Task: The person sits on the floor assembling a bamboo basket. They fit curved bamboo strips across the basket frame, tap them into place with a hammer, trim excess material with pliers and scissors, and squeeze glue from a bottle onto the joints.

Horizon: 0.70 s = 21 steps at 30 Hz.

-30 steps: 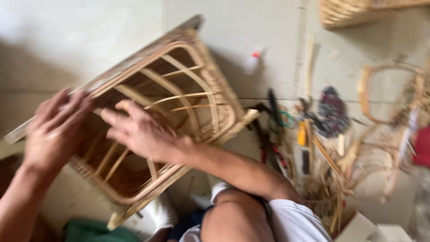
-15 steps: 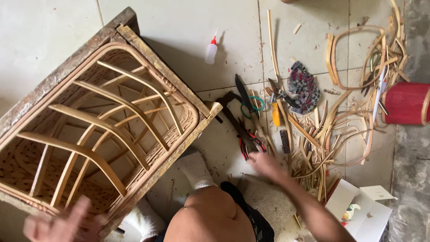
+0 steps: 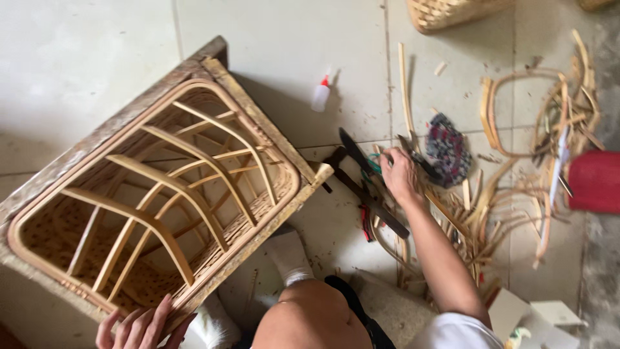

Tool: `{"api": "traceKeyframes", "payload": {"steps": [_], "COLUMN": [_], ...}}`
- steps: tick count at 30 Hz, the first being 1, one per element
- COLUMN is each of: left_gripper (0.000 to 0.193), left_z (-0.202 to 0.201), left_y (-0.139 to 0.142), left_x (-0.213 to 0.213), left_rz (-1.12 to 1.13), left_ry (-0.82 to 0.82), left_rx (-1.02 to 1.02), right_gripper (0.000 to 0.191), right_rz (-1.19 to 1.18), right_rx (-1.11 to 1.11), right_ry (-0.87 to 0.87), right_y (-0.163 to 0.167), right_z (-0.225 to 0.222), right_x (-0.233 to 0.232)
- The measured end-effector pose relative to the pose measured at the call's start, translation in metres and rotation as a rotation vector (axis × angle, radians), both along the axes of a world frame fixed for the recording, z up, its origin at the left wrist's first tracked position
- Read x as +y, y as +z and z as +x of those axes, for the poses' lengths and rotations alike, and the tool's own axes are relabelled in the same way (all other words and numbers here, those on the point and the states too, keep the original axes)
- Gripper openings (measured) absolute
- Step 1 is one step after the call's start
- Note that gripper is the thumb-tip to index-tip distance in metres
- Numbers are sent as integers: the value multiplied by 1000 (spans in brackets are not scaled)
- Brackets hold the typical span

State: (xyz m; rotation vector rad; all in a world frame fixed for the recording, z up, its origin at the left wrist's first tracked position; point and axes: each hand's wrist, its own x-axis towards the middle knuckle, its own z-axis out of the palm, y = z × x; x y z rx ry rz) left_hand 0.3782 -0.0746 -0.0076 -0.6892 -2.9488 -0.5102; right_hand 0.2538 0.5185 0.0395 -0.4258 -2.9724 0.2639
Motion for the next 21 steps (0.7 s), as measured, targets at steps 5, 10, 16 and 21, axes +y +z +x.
{"api": "traceKeyframes", "payload": {"steps": [5, 10, 16, 21], "left_gripper": [61, 60, 56, 55], "left_z": [-15, -38, -52, -53], "left_y": [36, 65, 62, 62], "left_x": [24, 36, 28, 21], "left_rz": [57, 74, 121, 205], "left_ry": [26, 23, -10, -6], "left_rx": [0, -20, -13, 4], "right_gripper": [16, 9, 13, 24], "right_rz": [-94, -249, -684, -1385], "right_rx": [-361, 270, 251, 159], "right_ry": [-309, 99, 244, 578], "right_y": [-28, -17, 41, 69], "right_z": [-29, -22, -62, -93], "right_x": [3, 46, 8, -219]}}
